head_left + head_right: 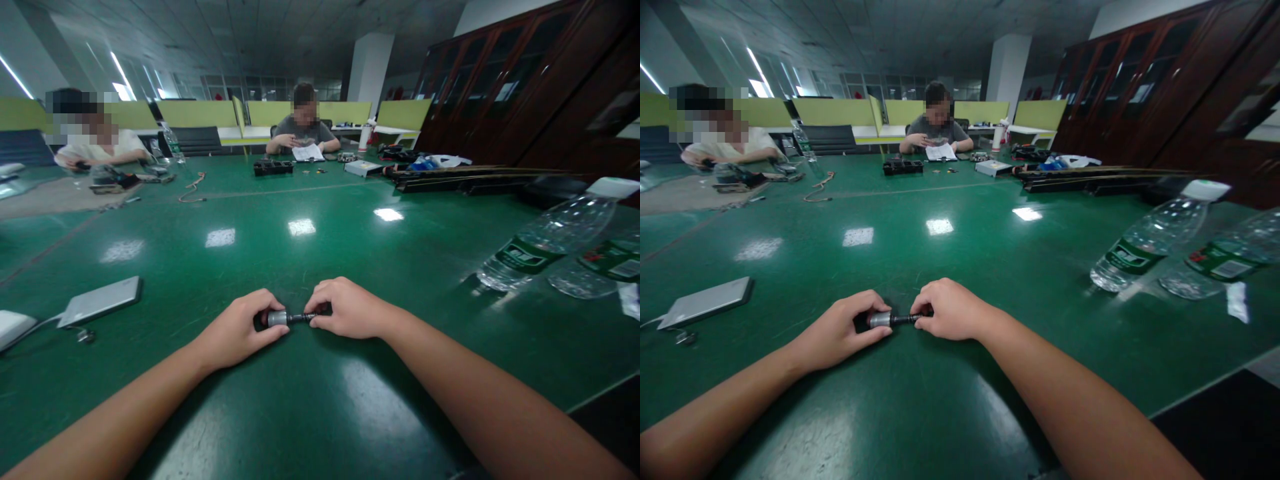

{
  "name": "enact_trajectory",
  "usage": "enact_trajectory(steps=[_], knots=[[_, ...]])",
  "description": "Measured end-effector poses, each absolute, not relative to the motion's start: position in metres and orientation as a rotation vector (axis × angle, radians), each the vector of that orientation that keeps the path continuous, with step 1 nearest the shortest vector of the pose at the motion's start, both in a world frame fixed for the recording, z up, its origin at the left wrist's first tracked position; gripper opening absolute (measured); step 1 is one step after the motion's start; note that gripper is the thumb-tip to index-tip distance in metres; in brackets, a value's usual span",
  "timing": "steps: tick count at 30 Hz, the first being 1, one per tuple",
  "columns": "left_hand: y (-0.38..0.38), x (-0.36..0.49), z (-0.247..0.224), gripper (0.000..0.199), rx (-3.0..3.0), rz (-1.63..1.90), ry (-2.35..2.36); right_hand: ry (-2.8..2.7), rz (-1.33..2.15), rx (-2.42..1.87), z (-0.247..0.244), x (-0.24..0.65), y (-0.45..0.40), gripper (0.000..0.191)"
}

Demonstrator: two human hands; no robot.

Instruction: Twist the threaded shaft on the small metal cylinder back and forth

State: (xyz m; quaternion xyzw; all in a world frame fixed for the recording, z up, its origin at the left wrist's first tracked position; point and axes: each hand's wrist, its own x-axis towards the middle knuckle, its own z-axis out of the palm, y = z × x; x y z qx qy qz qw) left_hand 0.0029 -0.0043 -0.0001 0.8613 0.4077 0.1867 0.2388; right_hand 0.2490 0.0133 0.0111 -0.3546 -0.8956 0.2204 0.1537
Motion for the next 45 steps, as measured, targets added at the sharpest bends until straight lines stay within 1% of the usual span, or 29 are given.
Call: enact_trajectory(steps=[20, 30, 36, 45], knots=[[-0.004, 0.001, 0.002, 0.019, 2.371, 0.503, 1.111, -2.595, 0.665, -1.060, 0.013, 0.254, 0.016, 0.017], [-0.003, 0.002, 0.002, 0.020, 2.370, 0.504, 1.112, -2.621, 0.648, -1.079, 0.017, 0.258, 0.017, 0.017], [-0.005, 0.000, 0.003, 0.019, 2.366, 0.507, 1.110, -2.634, 0.590, -1.163, 0.023, 0.264, 0.018, 0.016], [-0.005, 0.002, 0.002, 0.021, 2.377, 0.515, 1.128, -2.615, 0.628, -1.086, 0.019, 0.261, 0.018, 0.016]])
